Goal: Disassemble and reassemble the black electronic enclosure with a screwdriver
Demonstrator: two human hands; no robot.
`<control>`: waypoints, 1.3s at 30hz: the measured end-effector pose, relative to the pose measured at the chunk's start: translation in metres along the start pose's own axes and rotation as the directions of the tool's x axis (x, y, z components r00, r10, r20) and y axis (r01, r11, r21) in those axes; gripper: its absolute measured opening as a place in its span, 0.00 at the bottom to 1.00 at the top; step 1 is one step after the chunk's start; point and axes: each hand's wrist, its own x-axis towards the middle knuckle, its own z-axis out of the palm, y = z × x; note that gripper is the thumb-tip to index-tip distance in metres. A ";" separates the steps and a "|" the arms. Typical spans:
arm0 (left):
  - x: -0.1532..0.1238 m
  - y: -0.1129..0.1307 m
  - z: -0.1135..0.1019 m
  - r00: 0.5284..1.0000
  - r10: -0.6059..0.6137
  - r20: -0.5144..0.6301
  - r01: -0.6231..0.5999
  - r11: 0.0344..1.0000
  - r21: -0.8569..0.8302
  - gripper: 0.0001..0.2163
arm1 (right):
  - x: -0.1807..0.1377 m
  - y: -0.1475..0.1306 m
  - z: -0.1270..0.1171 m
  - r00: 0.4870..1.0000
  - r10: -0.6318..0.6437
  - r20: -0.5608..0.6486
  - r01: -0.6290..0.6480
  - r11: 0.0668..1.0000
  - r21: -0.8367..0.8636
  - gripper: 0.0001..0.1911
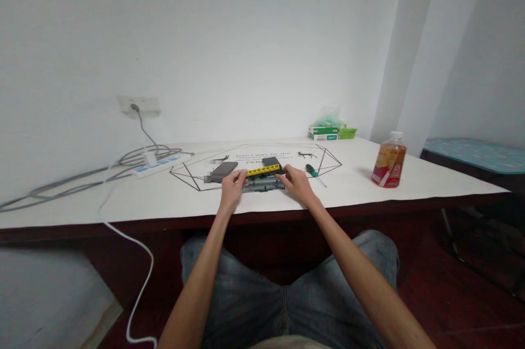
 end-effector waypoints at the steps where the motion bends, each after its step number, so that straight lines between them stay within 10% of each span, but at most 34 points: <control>1: 0.000 0.001 0.001 1.000 -0.004 0.000 0.004 1.000 0.003 0.27 | 0.000 -0.001 0.000 1.000 -0.004 0.008 0.004 0.999 -0.033 0.12; 39: -0.002 0.003 -0.001 0.998 0.060 0.017 -0.059 0.996 -0.060 0.21 | -0.002 -0.018 -0.001 0.986 0.136 0.095 -0.085 0.904 -0.419 0.20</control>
